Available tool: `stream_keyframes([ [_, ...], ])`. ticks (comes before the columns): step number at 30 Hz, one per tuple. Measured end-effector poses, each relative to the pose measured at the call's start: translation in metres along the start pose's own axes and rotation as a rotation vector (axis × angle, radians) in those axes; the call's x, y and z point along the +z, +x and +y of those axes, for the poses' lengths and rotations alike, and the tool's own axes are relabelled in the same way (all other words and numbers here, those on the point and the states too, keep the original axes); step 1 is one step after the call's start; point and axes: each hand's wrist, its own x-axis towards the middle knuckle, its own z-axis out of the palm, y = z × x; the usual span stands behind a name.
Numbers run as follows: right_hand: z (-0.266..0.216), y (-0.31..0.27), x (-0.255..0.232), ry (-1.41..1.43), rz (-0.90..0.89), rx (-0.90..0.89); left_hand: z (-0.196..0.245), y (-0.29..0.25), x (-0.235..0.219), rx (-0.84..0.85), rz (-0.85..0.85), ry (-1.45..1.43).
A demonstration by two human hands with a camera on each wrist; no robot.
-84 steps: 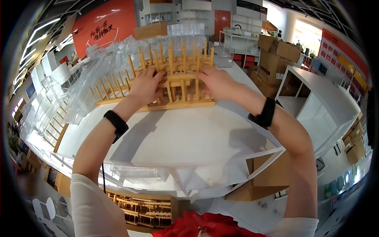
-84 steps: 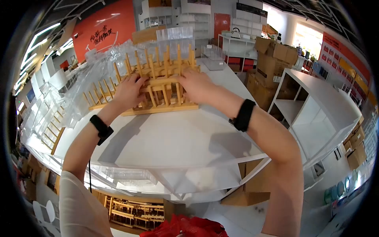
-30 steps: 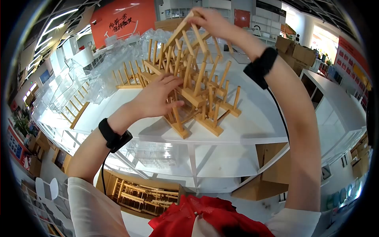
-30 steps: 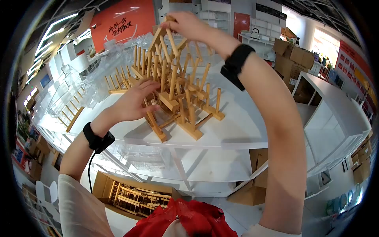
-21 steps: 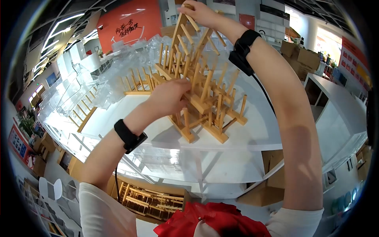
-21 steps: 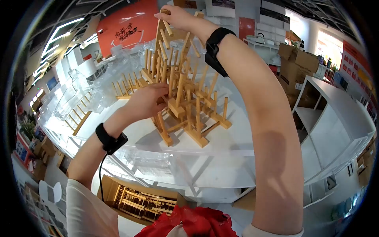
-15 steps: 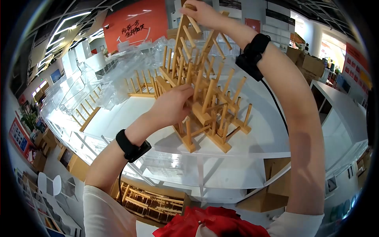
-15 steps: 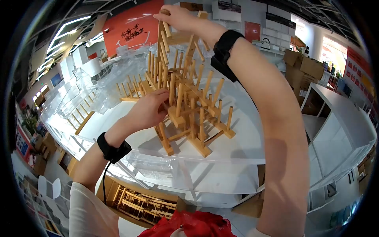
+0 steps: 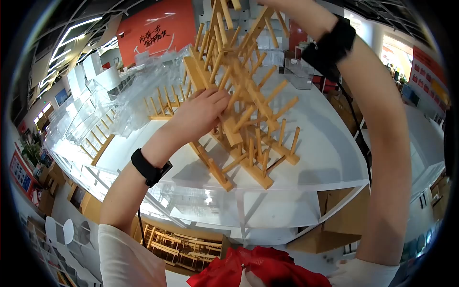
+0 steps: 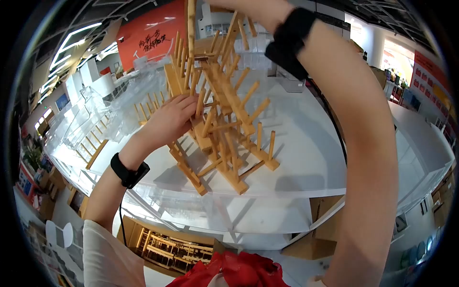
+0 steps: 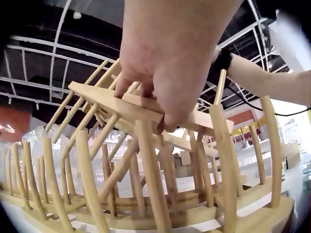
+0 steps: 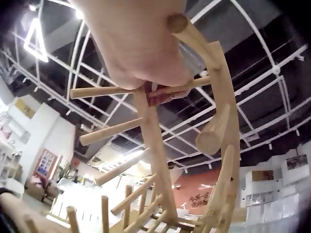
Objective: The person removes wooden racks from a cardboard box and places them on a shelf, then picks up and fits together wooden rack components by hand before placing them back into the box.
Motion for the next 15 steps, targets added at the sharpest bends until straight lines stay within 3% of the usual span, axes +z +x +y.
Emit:
stream_keyframes([
  [1, -0.012, -0.006, 0.001, -0.038, 0.051, -0.092, -0.002, -0.001, -0.001, 0.027, 0.006, -0.008],
  [2, -0.023, -0.019, -0.003, -0.005, -0.027, 0.023, -0.003, -0.002, -0.002, 0.052, 0.011, -0.016],
  [5, -0.048, -0.046, -0.004, -0.028, -0.157, -0.098, -0.006, 0.000, -0.005, 0.041, -0.038, -0.084],
  [8, -0.039, -0.059, 0.003, -0.018, -0.038, -0.250, -0.007, -0.001, 0.000, 0.036, -0.007, -0.150],
  [11, 0.001, -0.048, 0.001, 0.046, 0.082, 0.069, -0.014, -0.002, 0.003, 0.038, 0.052, -0.157],
  [15, 0.074, -0.024, -0.015, 0.269, 0.128, 0.232, -0.018, -0.009, -0.005, 0.098, -0.054, -0.062],
])
